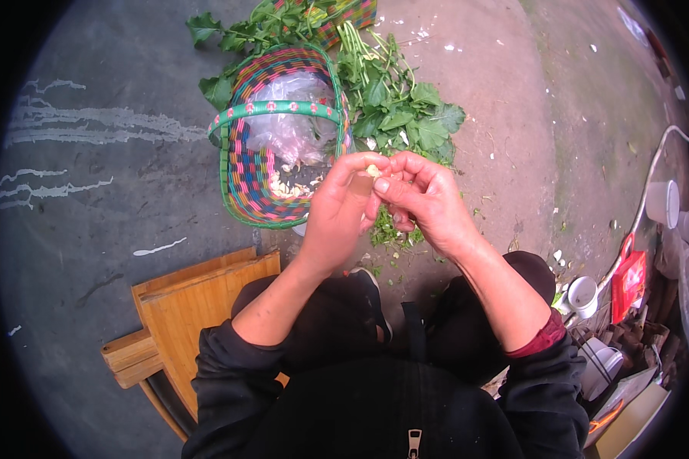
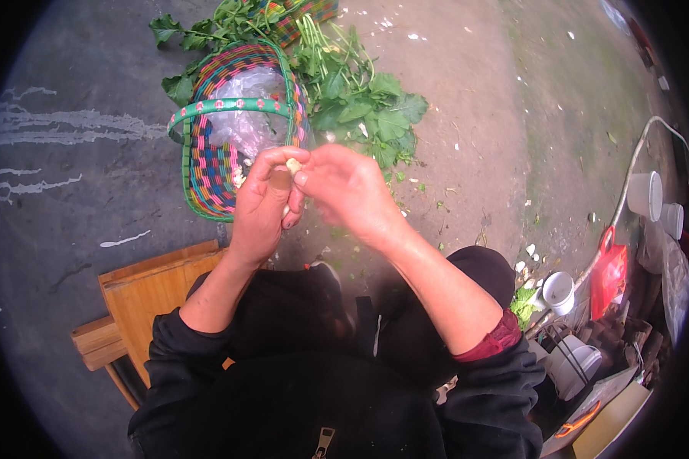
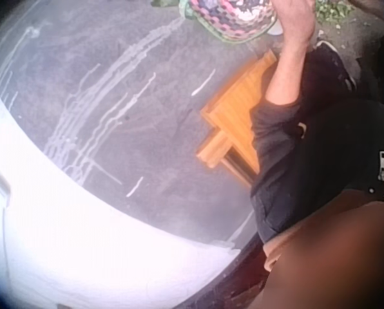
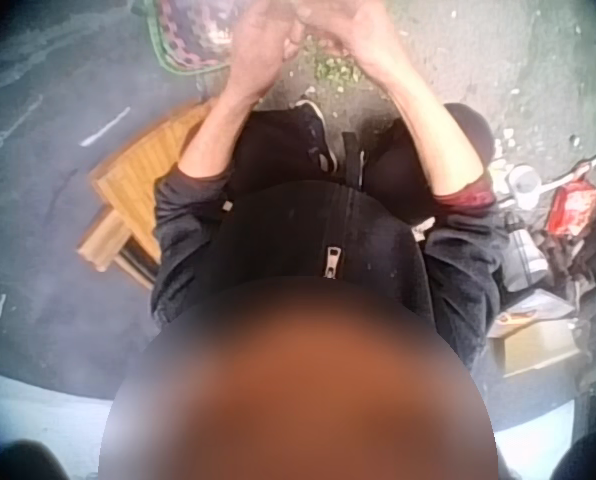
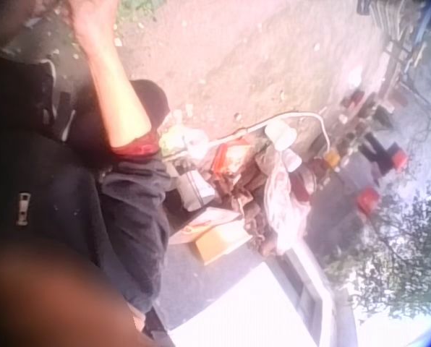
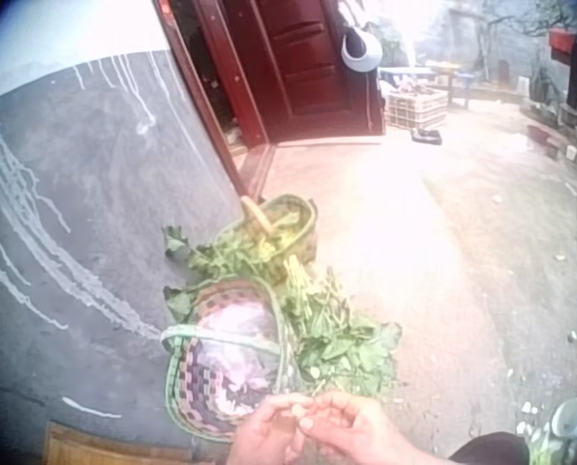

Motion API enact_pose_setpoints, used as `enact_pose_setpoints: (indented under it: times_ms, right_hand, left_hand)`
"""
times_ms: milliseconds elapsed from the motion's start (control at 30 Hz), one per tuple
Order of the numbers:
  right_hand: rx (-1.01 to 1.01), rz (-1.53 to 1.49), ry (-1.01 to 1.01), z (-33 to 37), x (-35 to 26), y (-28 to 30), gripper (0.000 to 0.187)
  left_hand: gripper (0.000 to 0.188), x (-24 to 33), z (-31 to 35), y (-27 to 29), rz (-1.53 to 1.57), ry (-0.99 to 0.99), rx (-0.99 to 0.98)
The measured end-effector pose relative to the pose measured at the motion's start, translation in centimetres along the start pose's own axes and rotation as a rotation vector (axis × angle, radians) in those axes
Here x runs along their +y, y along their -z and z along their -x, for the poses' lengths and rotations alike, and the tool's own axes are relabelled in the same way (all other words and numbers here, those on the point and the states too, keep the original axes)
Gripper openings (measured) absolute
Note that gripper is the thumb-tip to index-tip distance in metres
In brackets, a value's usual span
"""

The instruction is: The person peels garlic cloves by hand, then moves to the kitchen to wash hands and chop garlic on a wooden board. They stir a bowl of marinated meat, pour oil into a wok, and retrieve a bag of corn from a storage area.

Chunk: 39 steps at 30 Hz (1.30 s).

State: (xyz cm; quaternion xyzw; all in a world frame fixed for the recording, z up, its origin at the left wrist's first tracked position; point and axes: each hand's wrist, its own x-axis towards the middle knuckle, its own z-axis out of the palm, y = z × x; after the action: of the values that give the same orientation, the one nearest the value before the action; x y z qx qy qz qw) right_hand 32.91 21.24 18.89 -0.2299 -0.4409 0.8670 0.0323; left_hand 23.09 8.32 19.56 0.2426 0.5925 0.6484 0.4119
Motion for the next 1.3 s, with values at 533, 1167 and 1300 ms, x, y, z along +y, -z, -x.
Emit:
enact_pose_setpoints:
  times_ms: [533, 1167, 1300]
  right_hand:
    - [0.036, 0.026, 0.018, 0.1, 0.0, 0.2, 0.011]
    - [0.207, 0.591, 0.396, -1.0, 1.7, 1.1, 0.011]
    - [0.245, 0.675, 0.418, -1.1, 1.4, 1.6, 0.011]
  left_hand:
    - [0.027, 0.3, 0.0, -0.3, 0.102, 0.175, 0.075]
    - [0.012, -0.3, -1.5, 0.3, 0.562, 0.297, -0.019]
    - [0.014, -0.4, -2.1, 0.5, 0.455, 0.285, -0.086]
